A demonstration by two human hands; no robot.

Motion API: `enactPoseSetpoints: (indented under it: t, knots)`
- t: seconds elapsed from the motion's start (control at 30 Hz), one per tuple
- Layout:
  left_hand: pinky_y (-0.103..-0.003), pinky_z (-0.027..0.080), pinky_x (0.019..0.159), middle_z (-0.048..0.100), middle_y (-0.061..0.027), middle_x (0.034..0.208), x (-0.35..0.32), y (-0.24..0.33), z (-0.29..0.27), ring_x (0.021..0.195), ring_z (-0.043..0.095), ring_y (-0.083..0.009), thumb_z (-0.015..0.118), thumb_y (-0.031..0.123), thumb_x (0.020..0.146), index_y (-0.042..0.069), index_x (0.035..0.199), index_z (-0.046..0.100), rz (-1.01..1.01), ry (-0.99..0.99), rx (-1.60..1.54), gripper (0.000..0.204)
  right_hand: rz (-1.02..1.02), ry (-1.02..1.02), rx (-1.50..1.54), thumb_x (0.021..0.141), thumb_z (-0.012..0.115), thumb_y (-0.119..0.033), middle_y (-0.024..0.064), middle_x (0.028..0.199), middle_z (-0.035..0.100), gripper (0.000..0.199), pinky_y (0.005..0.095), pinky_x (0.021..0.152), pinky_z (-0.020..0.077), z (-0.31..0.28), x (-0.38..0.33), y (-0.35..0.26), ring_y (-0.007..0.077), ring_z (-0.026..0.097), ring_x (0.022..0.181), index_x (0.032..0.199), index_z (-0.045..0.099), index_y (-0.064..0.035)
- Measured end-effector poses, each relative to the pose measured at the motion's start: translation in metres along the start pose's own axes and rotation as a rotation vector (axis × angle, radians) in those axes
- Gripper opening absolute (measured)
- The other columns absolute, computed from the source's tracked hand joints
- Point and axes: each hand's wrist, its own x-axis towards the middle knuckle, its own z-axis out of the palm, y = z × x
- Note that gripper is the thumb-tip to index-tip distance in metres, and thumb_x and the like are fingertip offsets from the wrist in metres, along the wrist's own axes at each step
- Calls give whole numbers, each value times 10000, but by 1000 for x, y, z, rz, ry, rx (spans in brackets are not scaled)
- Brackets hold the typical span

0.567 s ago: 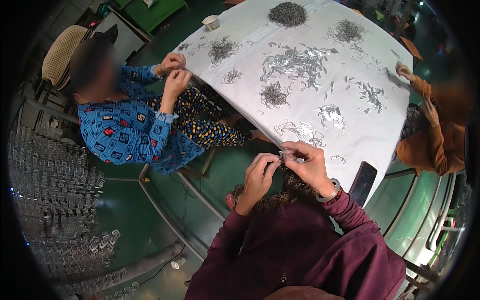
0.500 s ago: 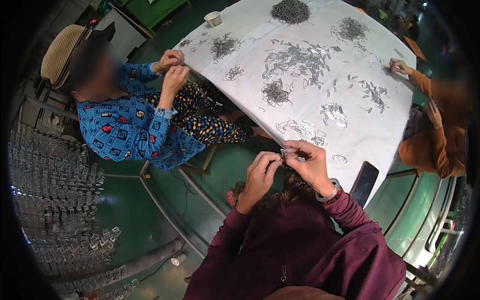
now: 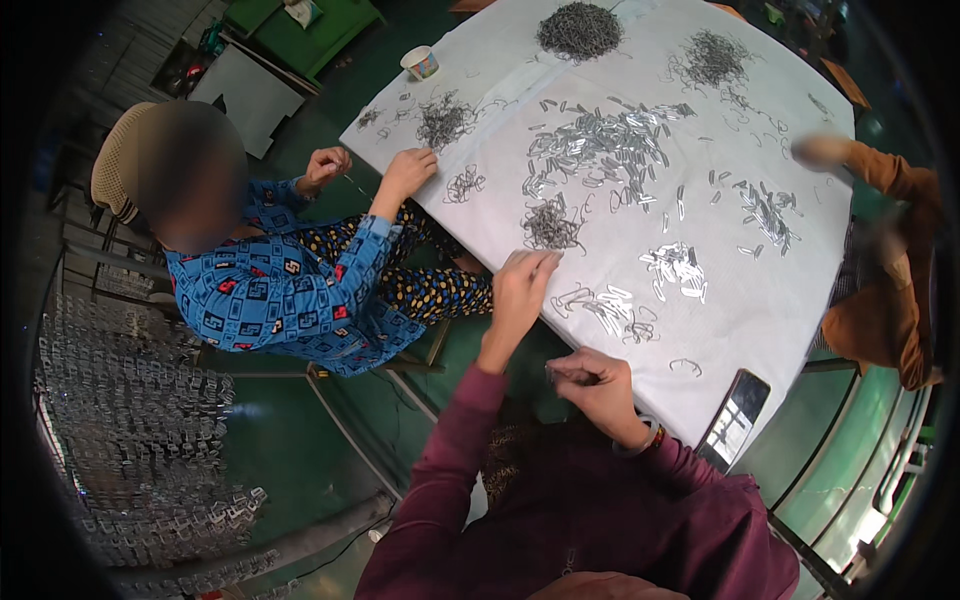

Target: The person sits at a table and repeatedly picks up small metal clips and fasteners, then links them together by hand. They occasionally reach up to hang the assembled chain onto a nearby metal rack. Two other people at the table perform similar assembly work.

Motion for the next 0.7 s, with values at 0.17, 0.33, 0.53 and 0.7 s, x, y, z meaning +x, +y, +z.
enactPoseSetpoints:
  t: [0.17,0.33,0.53,0.7]
  knots:
    - [-422,488,715,637,-144,871,92,-56,74,853,588,-318,599,161,834,2,838,667,87,-99,471,174,-17,-72,-20,741,667,47,23,750,607,185,194,579,442,-1,4,7,52,560,634,909,701,-24]
    - [-434,494,730,608,-150,879,104,-64,100,887,572,-338,601,147,826,26,829,642,148,-106,579,128,-12,-45,-38,736,665,52,23,745,615,180,193,566,441,-6,3,6,51,572,627,900,699,-13]
    - [-426,490,695,617,-152,875,90,-36,61,845,597,-325,606,103,825,32,881,624,103,58,338,92,-16,-43,-19,731,663,58,27,769,631,188,188,593,452,-1,3,2,53,583,656,904,698,-6]
    - [-358,499,647,637,-148,831,65,-43,31,732,629,-268,589,69,852,-11,965,602,244,231,264,139,-6,-17,11,741,633,82,35,822,632,238,184,666,467,8,1,-5,60,589,732,954,693,-4]
